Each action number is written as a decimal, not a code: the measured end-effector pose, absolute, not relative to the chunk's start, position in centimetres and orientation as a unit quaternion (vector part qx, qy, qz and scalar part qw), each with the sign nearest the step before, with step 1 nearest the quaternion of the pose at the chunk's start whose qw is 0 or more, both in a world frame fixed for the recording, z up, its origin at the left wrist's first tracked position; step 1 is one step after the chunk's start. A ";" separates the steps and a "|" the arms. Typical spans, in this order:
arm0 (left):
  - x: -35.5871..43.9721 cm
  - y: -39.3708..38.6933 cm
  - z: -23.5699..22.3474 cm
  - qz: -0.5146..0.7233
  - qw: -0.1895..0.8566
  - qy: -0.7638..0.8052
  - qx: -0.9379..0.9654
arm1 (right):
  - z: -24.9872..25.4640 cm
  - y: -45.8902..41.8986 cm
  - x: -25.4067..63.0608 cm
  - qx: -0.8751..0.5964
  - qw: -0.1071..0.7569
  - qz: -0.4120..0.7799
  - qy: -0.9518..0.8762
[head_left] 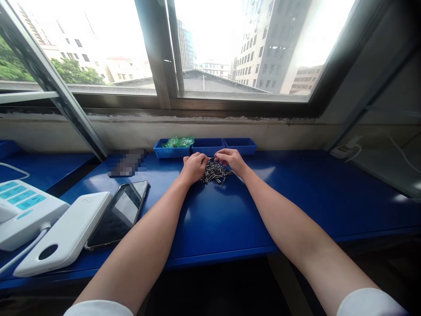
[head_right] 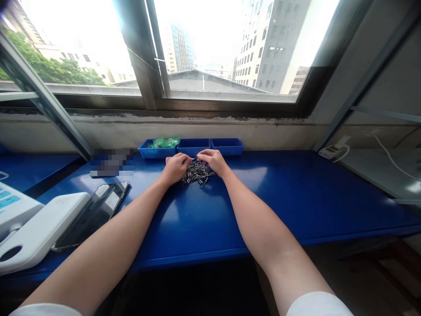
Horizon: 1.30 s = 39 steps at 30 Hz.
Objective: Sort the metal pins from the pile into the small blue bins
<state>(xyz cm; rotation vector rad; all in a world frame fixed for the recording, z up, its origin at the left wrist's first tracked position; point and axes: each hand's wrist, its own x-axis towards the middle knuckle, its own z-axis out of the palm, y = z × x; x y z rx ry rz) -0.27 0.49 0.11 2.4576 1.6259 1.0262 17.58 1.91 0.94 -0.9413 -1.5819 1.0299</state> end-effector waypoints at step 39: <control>-0.9 1.1 -0.8 0.207 0.055 0.593 0.776 | -0.5 4.0 20.9 -0.678 0.303 0.015 -0.670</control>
